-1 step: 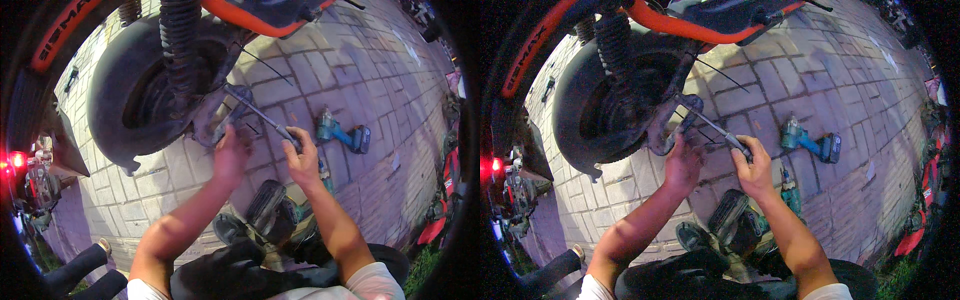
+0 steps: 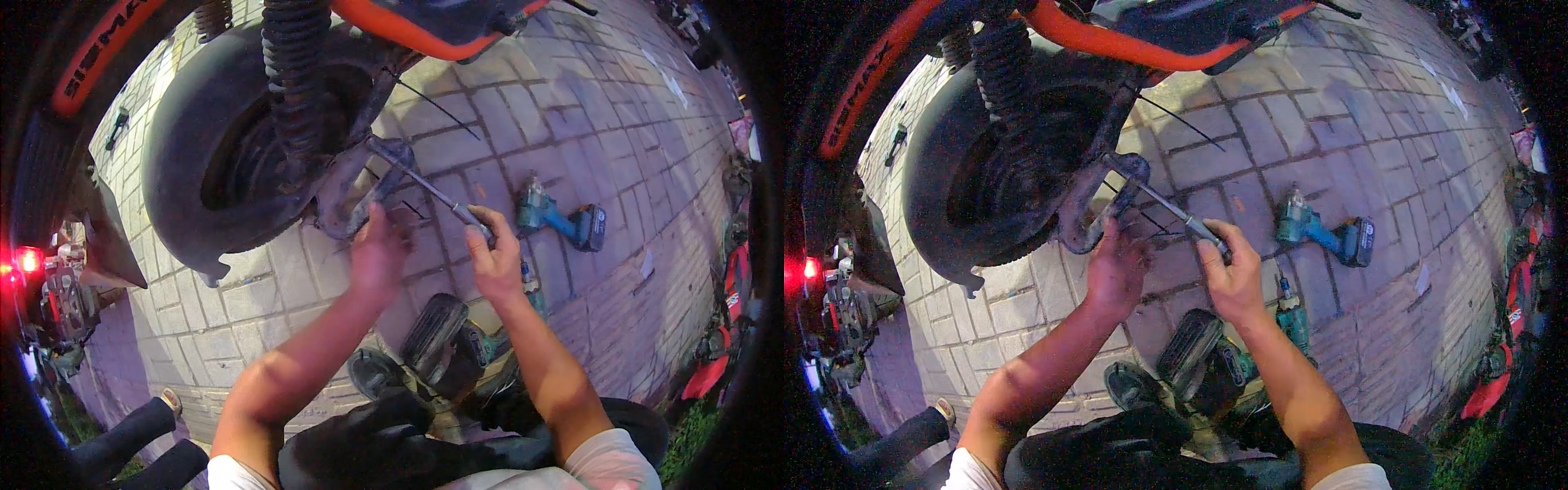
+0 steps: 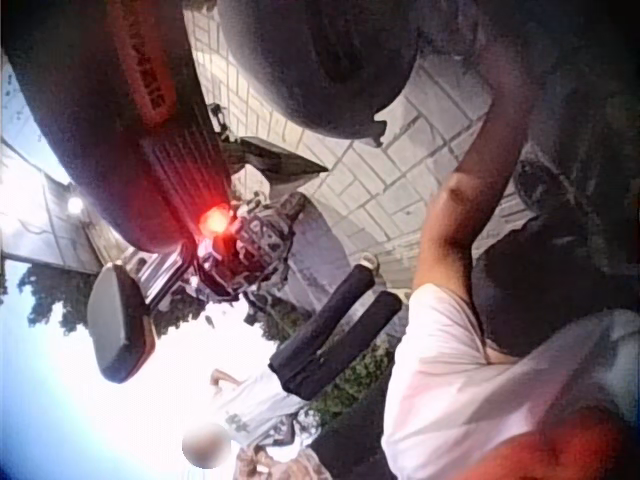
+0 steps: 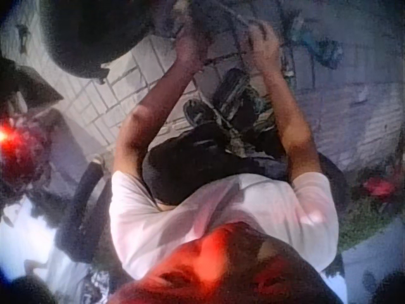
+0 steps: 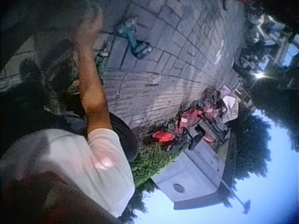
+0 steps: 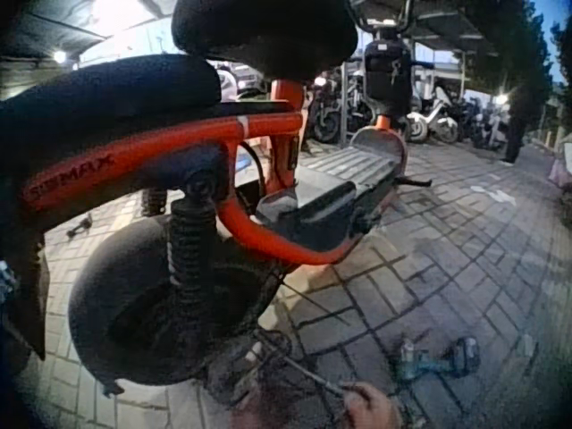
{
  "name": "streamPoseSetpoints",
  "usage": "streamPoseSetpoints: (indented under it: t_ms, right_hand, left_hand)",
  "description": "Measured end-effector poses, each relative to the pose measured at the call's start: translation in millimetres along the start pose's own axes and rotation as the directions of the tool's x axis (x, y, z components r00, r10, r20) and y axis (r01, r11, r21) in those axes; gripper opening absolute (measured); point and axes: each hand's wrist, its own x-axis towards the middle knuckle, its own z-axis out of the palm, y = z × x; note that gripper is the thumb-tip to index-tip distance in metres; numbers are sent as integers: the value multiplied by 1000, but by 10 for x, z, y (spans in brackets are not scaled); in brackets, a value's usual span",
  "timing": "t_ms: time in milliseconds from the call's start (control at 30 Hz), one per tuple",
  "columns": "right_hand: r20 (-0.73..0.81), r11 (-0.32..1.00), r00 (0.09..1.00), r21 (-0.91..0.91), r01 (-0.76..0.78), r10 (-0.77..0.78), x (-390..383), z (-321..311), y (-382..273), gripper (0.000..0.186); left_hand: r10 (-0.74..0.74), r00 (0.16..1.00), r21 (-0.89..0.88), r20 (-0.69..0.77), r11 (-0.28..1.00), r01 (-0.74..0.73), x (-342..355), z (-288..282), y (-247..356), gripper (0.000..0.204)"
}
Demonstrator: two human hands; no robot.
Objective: The person kneels beside a red scooter and works on the rear wheel area. They use a wrench to tighten a bolt on the brake assembly and then use a cordless impact driver to fasten screws on the rear fender and mudguard.
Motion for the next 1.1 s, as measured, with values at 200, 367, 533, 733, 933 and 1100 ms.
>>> streamPoseSetpoints:
  t_ms: [200, 367, 533, 733, 933, 1100]
  right_hand:
    - [-3, 972, 984, 154, -177, 180, -10, -8, -148, 32]
    - [-108, 1000, 994, 10, 4, -3, 28, -16, -47, 33]
    - [77, 975, 976, 81, -208, 202, -3, -93, -152, 34]
    - [90, 994, 992, 51, -97, 92, 1, -84, -143, 31]
    - [-78, 925, 931, 169, -340, 357, 84, 150, -319, 36]
    - [30, 995, 997, -64, -71, 73, 51, -101, -179, 34]
  left_hand:
    - [21, 999, -10, -29, 1000, -21, 14, 86, -4, 46]
    - [23, 998, 121, 58, 992, -30, 105, -151, -62, 44]
    - [-36, 991, 258, 129, 966, 1, 119, -184, -6, 38]
    - [-7, 984, 558, 176, 824, -94, 246, -494, -116, 40]
    - [-241, 902, 871, 358, -262, -415, 435, -1333, -525, 38]
    - [-191, 808, 743, 557, -321, -588, 509, -1468, -832, 35]
